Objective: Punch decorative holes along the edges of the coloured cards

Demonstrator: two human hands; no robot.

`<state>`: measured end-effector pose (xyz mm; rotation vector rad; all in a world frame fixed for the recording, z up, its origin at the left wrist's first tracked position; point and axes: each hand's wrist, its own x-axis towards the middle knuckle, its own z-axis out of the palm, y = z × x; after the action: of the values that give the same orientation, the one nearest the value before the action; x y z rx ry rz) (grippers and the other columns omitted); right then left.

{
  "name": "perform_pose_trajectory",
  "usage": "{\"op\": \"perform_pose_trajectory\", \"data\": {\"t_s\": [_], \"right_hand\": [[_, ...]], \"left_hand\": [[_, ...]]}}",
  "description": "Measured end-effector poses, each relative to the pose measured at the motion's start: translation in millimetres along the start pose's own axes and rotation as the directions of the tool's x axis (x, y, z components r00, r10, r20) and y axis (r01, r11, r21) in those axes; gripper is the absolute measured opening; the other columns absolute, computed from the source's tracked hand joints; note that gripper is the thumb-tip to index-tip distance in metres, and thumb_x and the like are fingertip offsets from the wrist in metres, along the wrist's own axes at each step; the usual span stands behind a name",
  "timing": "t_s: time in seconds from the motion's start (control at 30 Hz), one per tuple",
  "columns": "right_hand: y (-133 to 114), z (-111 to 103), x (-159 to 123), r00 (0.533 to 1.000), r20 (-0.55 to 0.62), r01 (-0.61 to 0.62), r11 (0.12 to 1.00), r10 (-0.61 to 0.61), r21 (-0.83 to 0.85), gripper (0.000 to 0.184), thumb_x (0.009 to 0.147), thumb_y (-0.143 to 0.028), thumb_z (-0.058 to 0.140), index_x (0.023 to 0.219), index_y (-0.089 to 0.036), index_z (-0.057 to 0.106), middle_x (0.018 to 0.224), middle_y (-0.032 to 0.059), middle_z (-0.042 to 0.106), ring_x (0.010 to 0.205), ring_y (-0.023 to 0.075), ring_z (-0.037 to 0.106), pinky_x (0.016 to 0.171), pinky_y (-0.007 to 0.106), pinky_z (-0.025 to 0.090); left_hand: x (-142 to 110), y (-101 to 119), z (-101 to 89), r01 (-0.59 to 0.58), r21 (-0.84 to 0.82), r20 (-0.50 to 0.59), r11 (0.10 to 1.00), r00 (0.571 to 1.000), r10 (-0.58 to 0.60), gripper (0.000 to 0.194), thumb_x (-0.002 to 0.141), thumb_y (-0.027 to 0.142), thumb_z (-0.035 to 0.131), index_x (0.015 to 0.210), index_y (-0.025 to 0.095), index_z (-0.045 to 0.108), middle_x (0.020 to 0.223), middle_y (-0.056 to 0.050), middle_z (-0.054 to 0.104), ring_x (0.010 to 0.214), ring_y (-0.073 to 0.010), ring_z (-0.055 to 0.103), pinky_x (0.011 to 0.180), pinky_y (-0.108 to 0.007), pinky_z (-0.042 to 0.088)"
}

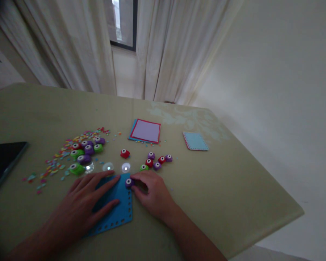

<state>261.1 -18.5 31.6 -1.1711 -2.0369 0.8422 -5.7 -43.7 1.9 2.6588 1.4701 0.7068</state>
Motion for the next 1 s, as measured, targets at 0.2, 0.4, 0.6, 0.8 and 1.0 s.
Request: {"op": "perform_pose_trajectory", "data": {"t_s": [0.2, 0.4, 0.6, 0.8, 1.0], "right_hand": [[1, 1, 0, 1.0, -0.002, 0.004, 1.0, -0.004, -0.001, 0.028, 0.097, -0.02, 0.074, 0.124, -0.022, 0.078, 0.118, 0.0074, 0.081, 0.11, 0.0228, 0.074, 0.102, 0.037, 0.056], [-3, -2, 0, 0.998, -0.011, -0.068, 0.997, 0.068, 0.028, 0.03, 0.095, -0.026, 0.077, 0.125, -0.021, 0.078, 0.113, 0.0077, 0.081, 0.095, 0.0215, 0.076, 0.087, 0.034, 0.06], [-10, -2, 2, 0.975, -0.116, -0.177, 0.976, 0.191, 0.125, 0.016, 0.096, -0.03, 0.076, 0.104, -0.018, 0.079, 0.092, 0.0052, 0.079, 0.079, 0.0177, 0.072, 0.071, 0.027, 0.056], [-22, -14, 22, 0.914, 0.091, -0.403, 0.906, 0.394, 0.127, 0.017, 0.095, -0.03, 0.08, 0.101, -0.015, 0.075, 0.074, 0.0004, 0.071, 0.061, 0.0133, 0.065, 0.055, 0.022, 0.048], [-27, -23, 53, 0.777, 0.331, -0.568, 0.823, 0.536, -0.001, 0.016, 0.095, -0.028, 0.081, 0.097, -0.014, 0.072, 0.063, -0.0032, 0.068, 0.048, 0.0097, 0.062, 0.047, 0.018, 0.047]], "left_hand": [[0, 0, 0.2, 0.002, -0.016, -0.005, 1.0, 1.0, -0.002, 0.053, 0.104, 0.058, 0.061, 0.151, 0.033, 0.059, 0.149, -0.008, 0.063, 0.129, -0.0344, 0.06, 0.108, -0.053, 0.046], [3, -2, 0.0, 0.031, -0.046, 0.012, 0.998, 0.999, -0.03, 0.054, 0.105, 0.058, 0.06, 0.153, 0.033, 0.058, 0.146, -0.008, 0.065, 0.129, -0.0338, 0.061, 0.109, -0.054, 0.046], [6, -1, -1.5, 0.055, -0.069, 0.025, 0.996, 0.998, -0.053, 0.054, 0.103, 0.058, 0.063, 0.15, 0.031, 0.061, 0.145, -0.009, 0.066, 0.128, -0.0351, 0.061, 0.108, -0.057, 0.046], [9, 2, -5.8, 0.061, -0.081, 0.044, 0.995, 0.997, -0.058, 0.054, 0.099, 0.056, 0.068, 0.145, 0.027, 0.067, 0.144, -0.012, 0.066, 0.13, -0.0362, 0.059, 0.11, -0.057, 0.047], [11, 4, -7.0, 0.056, -0.084, 0.035, 0.995, 0.998, -0.054, 0.052, 0.098, 0.054, 0.07, 0.142, 0.026, 0.069, 0.142, -0.012, 0.066, 0.128, -0.0366, 0.06, 0.109, -0.058, 0.046]]}}
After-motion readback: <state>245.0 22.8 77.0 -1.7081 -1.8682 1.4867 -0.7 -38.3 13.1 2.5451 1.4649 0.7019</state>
